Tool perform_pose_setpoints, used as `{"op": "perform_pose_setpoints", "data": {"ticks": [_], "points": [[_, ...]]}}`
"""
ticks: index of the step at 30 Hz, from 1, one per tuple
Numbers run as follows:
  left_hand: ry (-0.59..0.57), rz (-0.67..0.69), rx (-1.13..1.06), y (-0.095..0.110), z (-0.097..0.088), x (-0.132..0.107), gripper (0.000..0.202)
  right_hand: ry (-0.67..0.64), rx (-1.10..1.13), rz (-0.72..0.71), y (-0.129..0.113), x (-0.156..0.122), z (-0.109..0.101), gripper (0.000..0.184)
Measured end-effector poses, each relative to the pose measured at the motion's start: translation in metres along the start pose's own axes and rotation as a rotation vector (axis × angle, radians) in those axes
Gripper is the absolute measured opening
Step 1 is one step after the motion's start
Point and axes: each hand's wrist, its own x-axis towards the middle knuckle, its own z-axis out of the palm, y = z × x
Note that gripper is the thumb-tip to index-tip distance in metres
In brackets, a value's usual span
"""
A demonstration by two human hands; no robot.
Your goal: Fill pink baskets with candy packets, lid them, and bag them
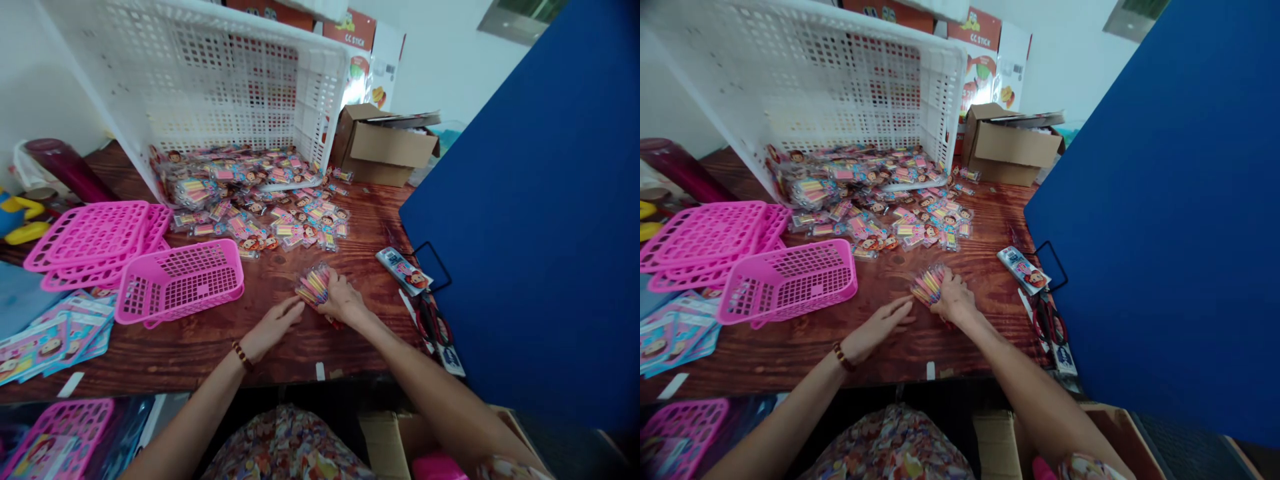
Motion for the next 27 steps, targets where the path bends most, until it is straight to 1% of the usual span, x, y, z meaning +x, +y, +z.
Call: {"op": "perform_pose_setpoints", "data": {"ticks": [1,3,6,8,9,11,13,14,15,16,18,19,21,23,24,25,27], "points": [[0.053,0.047,0.050,-0.006,-0.002,-0.008,0.071,0.012,-0.011,-0.009,0.003,0.000,-0.001,0.095],[0.215,0.203,0.225,-0.015,-0.009,-0.032,0.061,0.038,-0.025,-0.032,0.008,0.002,-0.001,0.092],[0.524,0.475,0.506,-0.019,-0.030,-0.077,0.042,0.051,-0.024,-0.054,0.013,0.005,-0.001,0.092],[0.781,0.604,0.651,-0.016,-0.051,-0.103,0.036,0.050,-0.051,-0.060,0.010,0.006,-0.001,0.093],[0.907,0.642,0.718,-0.013,-0.064,-0.113,0.036,0.044,-0.078,-0.060,0.008,0.006,0.001,0.095],[1.093,0.658,0.816,-0.007,-0.091,-0.125,0.040,0.014,-0.139,-0.067,0.000,0.005,0.006,0.105],[1.202,0.619,0.862,-0.004,-0.117,-0.128,0.046,-0.003,-0.188,-0.084,-0.007,0.002,0.014,0.123],[1.237,0.600,0.868,-0.004,-0.128,-0.127,0.049,0.012,-0.203,-0.093,-0.009,0.001,0.018,0.129],[1.263,0.587,0.873,-0.004,-0.137,-0.125,0.052,0.039,-0.210,-0.101,-0.010,0.000,0.021,0.131],[1.280,0.581,0.881,-0.006,-0.145,-0.123,0.056,0.074,-0.209,-0.112,-0.010,-0.001,0.023,0.126],[1.291,0.582,0.915,-0.011,-0.158,-0.117,0.063,0.122,-0.187,-0.135,-0.008,0.000,0.022,0.107],[1.295,0.577,0.934,-0.013,-0.164,-0.115,0.067,0.122,-0.173,-0.148,-0.005,0.002,0.019,0.100],[1.295,0.543,0.959,-0.017,-0.175,-0.109,0.081,0.100,-0.150,-0.179,0.001,0.007,0.009,0.092],[1.269,0.476,0.926,-0.021,-0.187,-0.103,0.097,0.082,-0.118,-0.211,0.009,0.013,-0.001,0.088],[1.245,0.427,0.881,-0.022,-0.192,-0.100,0.101,0.077,-0.088,-0.223,0.012,0.015,-0.005,0.086],[1.205,0.372,0.820,-0.024,-0.196,-0.098,0.101,0.071,-0.049,-0.226,0.016,0.016,-0.009,0.084],[1.121,0.289,0.678,-0.027,-0.201,-0.094,0.091,0.047,0.056,-0.194,0.022,0.016,-0.017,0.083]]}}
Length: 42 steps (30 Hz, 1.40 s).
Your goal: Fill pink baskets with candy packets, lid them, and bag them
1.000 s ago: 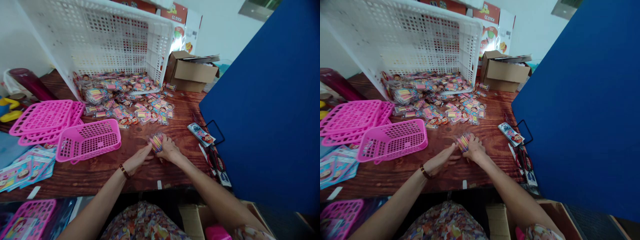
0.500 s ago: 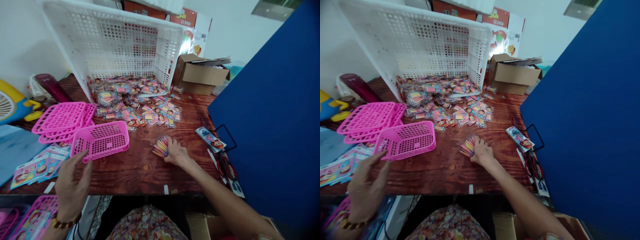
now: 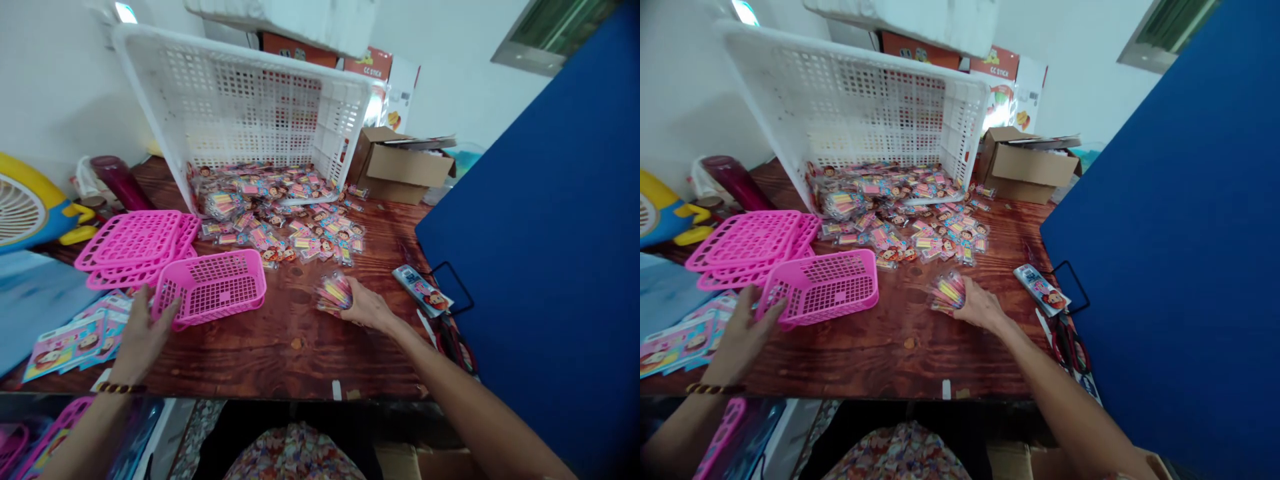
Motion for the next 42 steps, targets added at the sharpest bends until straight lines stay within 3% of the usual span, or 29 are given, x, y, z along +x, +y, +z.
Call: {"op": "perform_pose_setpoints", "data": {"ticks": [3,5,7,10,13,15,18,21,25,28,31,34,37,39,42], "points": [[-0.078,-0.027,-0.125,-0.002,0.004,-0.003,0.079,0.020,0.225,0.010,-0.002,-0.006,-0.020,0.087],[-0.112,0.006,-0.171,0.001,0.007,-0.008,0.077,0.056,0.380,-0.110,-0.016,-0.008,-0.040,0.087],[-0.155,0.007,-0.197,0.006,0.010,-0.012,0.073,0.008,0.438,-0.261,-0.042,-0.005,-0.061,0.090],[-0.157,-0.023,-0.213,0.015,0.014,-0.017,0.072,-0.191,0.425,-0.442,-0.101,0.012,-0.077,0.088],[-0.121,-0.031,-0.239,0.019,0.015,-0.023,0.067,-0.317,0.296,-0.614,-0.158,0.039,-0.061,0.076],[-0.105,-0.031,-0.271,0.019,0.016,-0.026,0.064,-0.369,0.187,-0.627,-0.187,0.055,-0.041,0.075],[-0.095,-0.056,-0.314,0.019,0.019,-0.031,0.060,-0.341,-0.030,-0.580,-0.212,0.065,-0.011,0.076],[-0.084,-0.081,-0.344,0.020,0.022,-0.035,0.058,-0.294,-0.188,-0.562,-0.219,0.063,0.011,0.079],[-0.078,-0.083,-0.348,0.023,0.025,-0.036,0.055,-0.315,-0.180,-0.603,-0.218,0.058,0.032,0.083],[-0.076,-0.080,-0.329,0.026,0.023,-0.035,0.054,-0.323,-0.193,-0.576,-0.219,0.057,0.046,0.098],[-0.104,-0.073,-0.295,0.030,0.019,-0.033,0.053,-0.317,-0.225,-0.565,-0.220,0.056,0.051,0.109],[-0.140,-0.025,-0.230,0.031,0.015,-0.030,0.052,-0.317,-0.190,-0.599,-0.215,0.053,0.039,0.108],[-0.050,0.131,-0.074,0.032,0.007,-0.026,0.049,-0.349,-0.109,-0.666,-0.202,0.047,0.018,0.096],[0.030,0.279,0.074,0.037,0.000,-0.023,0.039,-0.319,-0.046,-0.739,-0.193,0.043,0.009,0.077],[-0.040,0.460,0.235,0.052,-0.011,-0.019,0.023,-0.213,-0.055,-0.775,-0.185,0.038,0.014,0.047]]}}
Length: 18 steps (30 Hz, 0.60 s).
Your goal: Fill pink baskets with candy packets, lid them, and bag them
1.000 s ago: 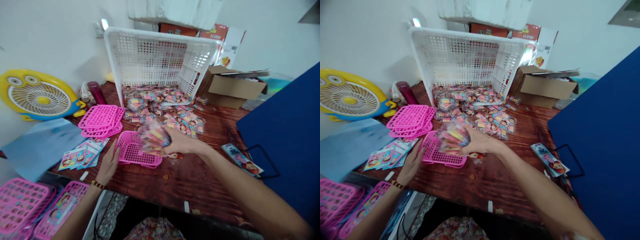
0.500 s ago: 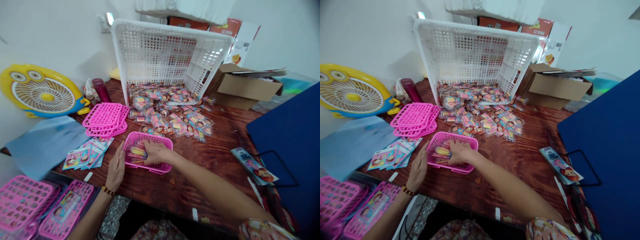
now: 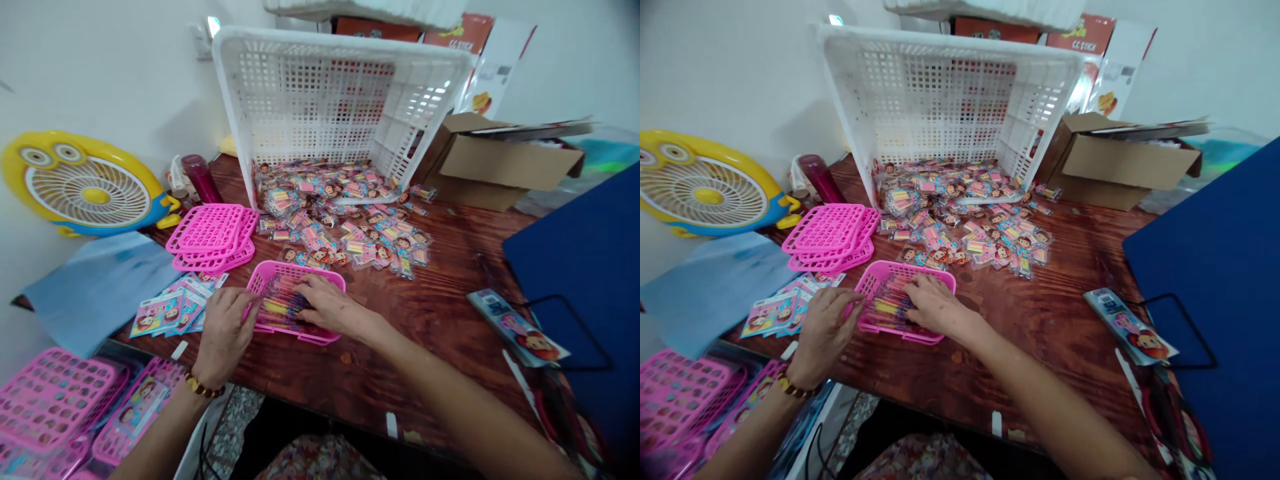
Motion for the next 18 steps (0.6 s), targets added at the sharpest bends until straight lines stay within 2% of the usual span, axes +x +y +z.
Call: {"op": "perform_pose_setpoints", "data": {"ticks": [2,4,6,9,11,14,16,18], "points": [[-0.171,0.114,0.032,0.010,-0.004,0.004,0.024,0.034,-0.096,0.023,0.001,0.001,0.014,0.036],[-0.333,0.187,0.103,0.021,-0.002,0.004,0.027,0.073,-0.181,0.040,0.001,0.005,0.027,0.033],[-0.416,0.214,0.197,0.029,0.003,0.000,0.033,0.093,-0.201,0.027,0.003,0.006,0.032,0.034],[-0.417,0.237,0.260,0.029,0.013,-0.010,0.043,0.086,-0.096,-0.068,0.013,0.003,0.019,0.032],[-0.376,0.251,0.269,0.024,0.018,-0.016,0.040,0.191,0.010,-0.082,0.024,0.001,0.001,0.026],[-0.310,0.248,0.282,0.011,0.021,-0.022,0.023,0.463,0.067,0.119,0.048,0.011,-0.022,0.026],[-0.280,0.240,0.295,0.001,0.017,-0.023,0.024,0.511,0.045,0.236,0.066,0.031,-0.031,0.026],[-0.259,0.232,0.310,-0.011,0.011,-0.024,0.028,0.461,-0.026,0.349,0.084,0.058,-0.037,0.023]]}}
